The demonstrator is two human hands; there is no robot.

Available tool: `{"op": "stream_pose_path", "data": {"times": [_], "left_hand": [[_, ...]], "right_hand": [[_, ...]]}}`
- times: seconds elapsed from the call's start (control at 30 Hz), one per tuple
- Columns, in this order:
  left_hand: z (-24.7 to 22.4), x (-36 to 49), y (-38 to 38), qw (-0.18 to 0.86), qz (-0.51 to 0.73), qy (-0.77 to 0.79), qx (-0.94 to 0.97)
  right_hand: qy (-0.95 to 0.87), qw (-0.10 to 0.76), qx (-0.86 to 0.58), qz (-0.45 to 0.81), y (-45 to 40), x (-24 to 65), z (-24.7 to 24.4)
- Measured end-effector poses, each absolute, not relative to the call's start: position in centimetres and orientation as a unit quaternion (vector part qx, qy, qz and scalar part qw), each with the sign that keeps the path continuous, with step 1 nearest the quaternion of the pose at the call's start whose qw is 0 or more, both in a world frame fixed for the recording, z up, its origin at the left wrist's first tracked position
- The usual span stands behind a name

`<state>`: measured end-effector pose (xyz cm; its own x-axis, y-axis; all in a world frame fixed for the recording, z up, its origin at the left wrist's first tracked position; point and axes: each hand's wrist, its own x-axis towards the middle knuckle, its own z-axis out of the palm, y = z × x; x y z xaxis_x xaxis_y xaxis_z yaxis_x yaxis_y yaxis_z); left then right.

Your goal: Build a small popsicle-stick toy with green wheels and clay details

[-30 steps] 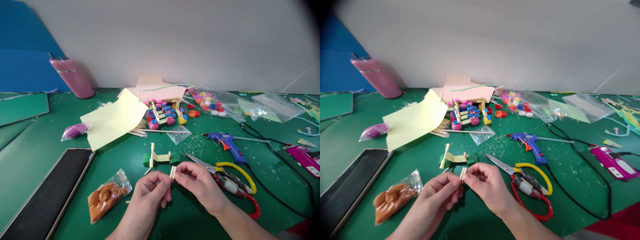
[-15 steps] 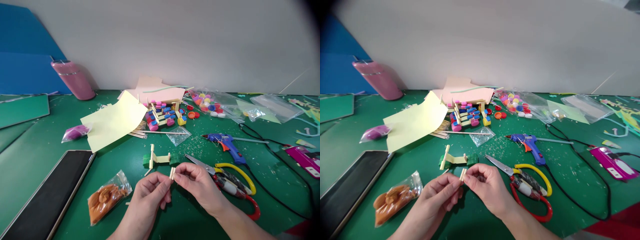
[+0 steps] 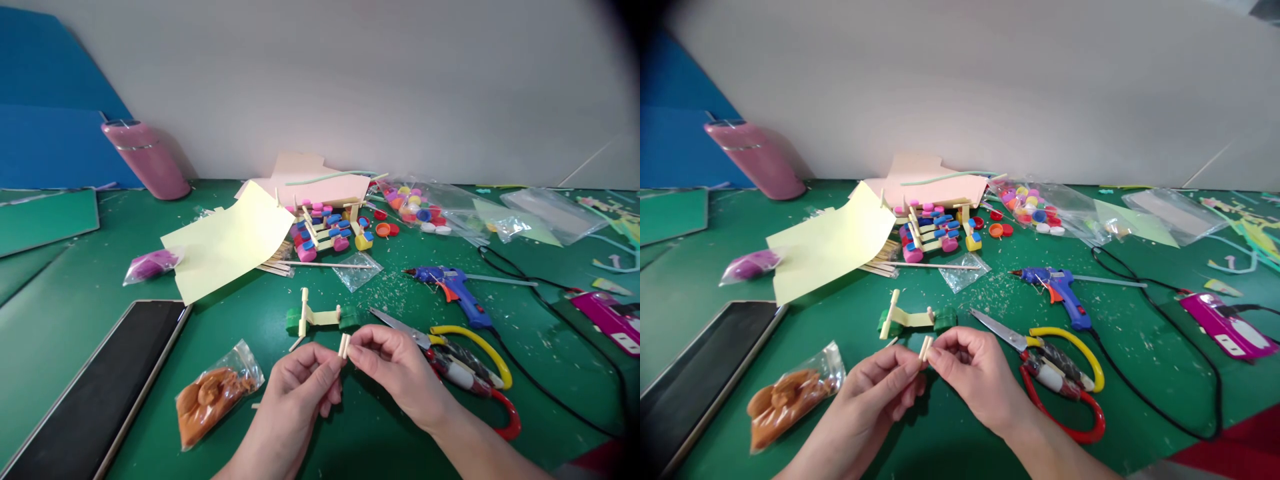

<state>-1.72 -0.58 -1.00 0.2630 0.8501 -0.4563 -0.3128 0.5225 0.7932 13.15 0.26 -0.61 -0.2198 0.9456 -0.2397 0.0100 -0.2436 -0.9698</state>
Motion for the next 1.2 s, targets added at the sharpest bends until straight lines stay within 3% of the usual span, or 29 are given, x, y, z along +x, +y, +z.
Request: {"op": "stream_pose_path", "data": {"times": [1.2], "left_hand": [[-0.85,-1.86,-0.5,0.772,0.407,0.421,0.249]], "right_hand": [[-0.466,0.401,-0.467,0.635,0.17,13.03,-0.43]]}}
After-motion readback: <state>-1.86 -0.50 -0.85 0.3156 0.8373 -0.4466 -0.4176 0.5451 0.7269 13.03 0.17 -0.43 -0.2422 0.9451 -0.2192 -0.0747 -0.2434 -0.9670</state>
